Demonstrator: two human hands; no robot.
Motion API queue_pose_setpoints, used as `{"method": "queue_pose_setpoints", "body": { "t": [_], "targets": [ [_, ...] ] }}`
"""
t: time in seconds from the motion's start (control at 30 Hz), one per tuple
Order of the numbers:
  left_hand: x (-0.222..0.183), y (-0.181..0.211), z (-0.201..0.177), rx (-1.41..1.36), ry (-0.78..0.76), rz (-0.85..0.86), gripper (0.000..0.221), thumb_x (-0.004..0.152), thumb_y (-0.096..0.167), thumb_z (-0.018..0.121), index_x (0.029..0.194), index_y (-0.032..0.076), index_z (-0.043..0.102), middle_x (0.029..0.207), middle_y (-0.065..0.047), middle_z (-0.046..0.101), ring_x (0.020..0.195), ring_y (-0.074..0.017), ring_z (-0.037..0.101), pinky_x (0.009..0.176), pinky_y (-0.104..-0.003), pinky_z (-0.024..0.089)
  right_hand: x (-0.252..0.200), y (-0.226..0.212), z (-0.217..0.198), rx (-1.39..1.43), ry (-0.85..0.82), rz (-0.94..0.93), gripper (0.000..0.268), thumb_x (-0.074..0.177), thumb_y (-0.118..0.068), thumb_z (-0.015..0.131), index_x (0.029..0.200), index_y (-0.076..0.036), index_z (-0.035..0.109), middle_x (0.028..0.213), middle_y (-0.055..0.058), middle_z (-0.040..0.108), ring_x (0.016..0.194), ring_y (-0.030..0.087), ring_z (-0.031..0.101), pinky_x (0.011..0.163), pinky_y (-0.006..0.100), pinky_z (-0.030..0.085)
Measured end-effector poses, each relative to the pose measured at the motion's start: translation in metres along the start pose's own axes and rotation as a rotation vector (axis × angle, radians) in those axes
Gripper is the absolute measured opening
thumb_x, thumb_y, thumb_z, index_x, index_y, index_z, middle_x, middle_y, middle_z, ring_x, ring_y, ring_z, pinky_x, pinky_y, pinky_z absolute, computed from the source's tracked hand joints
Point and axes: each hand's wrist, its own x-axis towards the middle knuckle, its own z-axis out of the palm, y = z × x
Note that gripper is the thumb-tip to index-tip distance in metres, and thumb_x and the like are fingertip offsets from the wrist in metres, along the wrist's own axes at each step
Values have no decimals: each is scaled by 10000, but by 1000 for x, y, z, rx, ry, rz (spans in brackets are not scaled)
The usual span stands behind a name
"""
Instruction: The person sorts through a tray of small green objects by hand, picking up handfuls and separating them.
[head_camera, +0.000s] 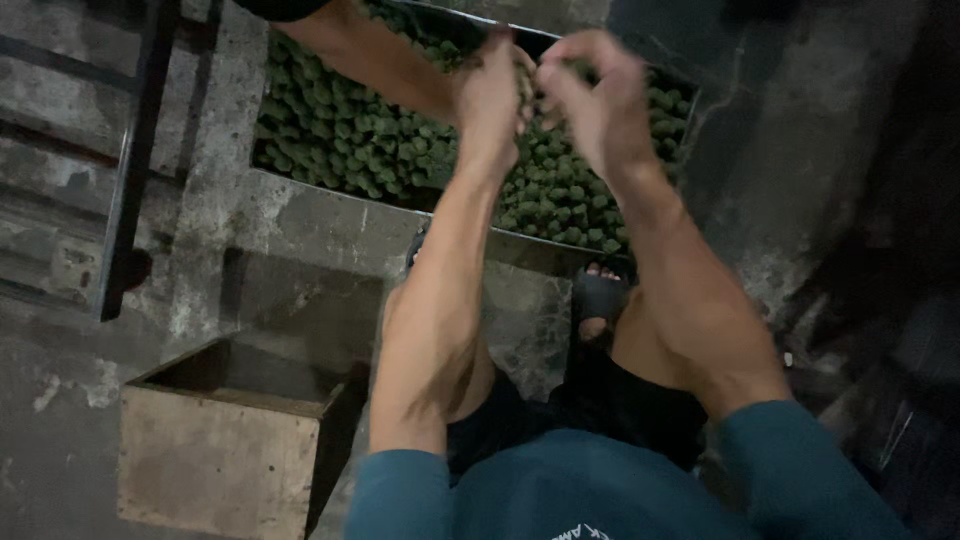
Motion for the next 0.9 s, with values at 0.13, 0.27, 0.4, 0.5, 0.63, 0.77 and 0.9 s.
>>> {"method": "queue_pose_setpoints", "body": {
  "t": [0.13,0.27,0.4,0.5,0.63,0.77,0.9],
  "targets": [
    [-32,50,-3,-333,-160,-183,340,1065,308,553,1212,40,703,1029,-48,770,840,-139,782,630,-305,666,4,-6,-29,904,-134,69,136,1092,-121,693,1131,0,646,1011,160,702,880,279,771,726,390,690],
    [-64,71,-7,-131,-185,-148,237,1037,313,601,1047,87,672,797,8,671,567,-83,585,422,-232,425,-4,-21,-32,667,-90,190,113,981,-126,696,1061,-64,646,1031,101,732,871,206,748,731,323,638],
    [-65,49,-9,198,-156,-150,454,1099,424,595,833,59,639,614,-10,544,404,-107,478,342,-255,363,-28,5,-36,352,-146,89,360,1176,-345,638,896,-121,597,757,15,540,562,81,452,475,274,379],
    [-78,32,-11,227,-184,-147,450,1107,418,586,830,65,625,640,-6,520,461,-103,467,386,-256,359,-44,46,-38,462,-80,131,557,1206,-410,569,698,-193,494,557,-31,426,387,86,342,353,308,260],
    [-92,29,-21,161,-240,-259,406,1092,384,480,931,69,679,696,-48,615,500,-122,566,394,-263,443,-66,74,-67,236,-138,43,683,1362,-420,499,728,-167,487,618,-38,425,509,76,295,487,312,301],
    [-102,43,-19,-25,-377,-116,269,1099,273,515,1226,94,671,1065,4,710,692,-121,720,471,-268,528,-71,38,-91,634,-178,149,181,1204,-352,569,1212,-179,624,1048,40,621,965,192,605,899,411,555],
    [-107,43,-8,-135,-353,-34,328,1066,352,564,1225,99,700,966,-50,723,645,-88,667,408,-228,427,-91,21,-78,934,-5,334,341,1131,-420,517,1162,-120,677,1087,106,705,998,257,726,858,398,615]
  ]
}}
